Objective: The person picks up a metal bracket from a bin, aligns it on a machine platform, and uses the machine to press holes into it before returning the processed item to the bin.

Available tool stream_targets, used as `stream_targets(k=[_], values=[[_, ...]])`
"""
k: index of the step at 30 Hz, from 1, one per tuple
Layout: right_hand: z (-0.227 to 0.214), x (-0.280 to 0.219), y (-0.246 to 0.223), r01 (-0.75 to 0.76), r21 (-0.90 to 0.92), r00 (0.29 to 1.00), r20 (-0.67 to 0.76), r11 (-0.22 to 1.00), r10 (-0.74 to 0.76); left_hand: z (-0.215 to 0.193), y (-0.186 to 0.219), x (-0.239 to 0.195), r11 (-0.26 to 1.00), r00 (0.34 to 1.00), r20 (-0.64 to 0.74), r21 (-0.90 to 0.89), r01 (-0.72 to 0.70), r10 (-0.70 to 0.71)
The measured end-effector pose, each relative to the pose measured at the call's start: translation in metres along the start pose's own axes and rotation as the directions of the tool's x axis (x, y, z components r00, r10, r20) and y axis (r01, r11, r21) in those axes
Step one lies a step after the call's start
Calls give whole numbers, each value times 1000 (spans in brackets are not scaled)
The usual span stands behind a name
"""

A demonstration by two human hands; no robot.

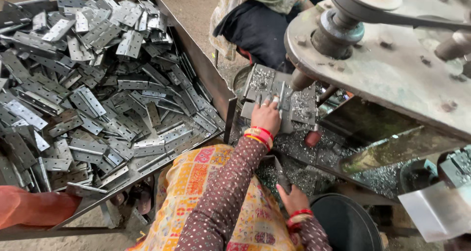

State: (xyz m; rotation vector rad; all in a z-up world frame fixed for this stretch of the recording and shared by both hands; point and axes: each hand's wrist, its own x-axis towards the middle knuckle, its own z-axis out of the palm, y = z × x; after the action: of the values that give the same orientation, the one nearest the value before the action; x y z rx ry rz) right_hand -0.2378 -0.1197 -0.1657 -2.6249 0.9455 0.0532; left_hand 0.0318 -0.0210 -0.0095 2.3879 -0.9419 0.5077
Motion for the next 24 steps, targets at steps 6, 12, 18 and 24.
stream_targets(k=[6, 12, 18, 24], values=[[-53, 6, -11, 26, 37, 995, 100, 999, -29, 2, 0, 20, 998, 991, 119, 19, 59, -61], [32, -18, -6, -106, -5, 994, -30, 994, 106, 15, -4, 25, 998, 995, 78, 11, 57, -58], [5, -9, -4, -116, 110, 990, 95, 987, 106, 5, -6, 25, 998, 981, 185, 10, 58, -59], [-74, 6, -27, -100, 52, 964, 251, 994, 84, -34, 25, -31, 988, 983, 166, 121, -100, 80]])
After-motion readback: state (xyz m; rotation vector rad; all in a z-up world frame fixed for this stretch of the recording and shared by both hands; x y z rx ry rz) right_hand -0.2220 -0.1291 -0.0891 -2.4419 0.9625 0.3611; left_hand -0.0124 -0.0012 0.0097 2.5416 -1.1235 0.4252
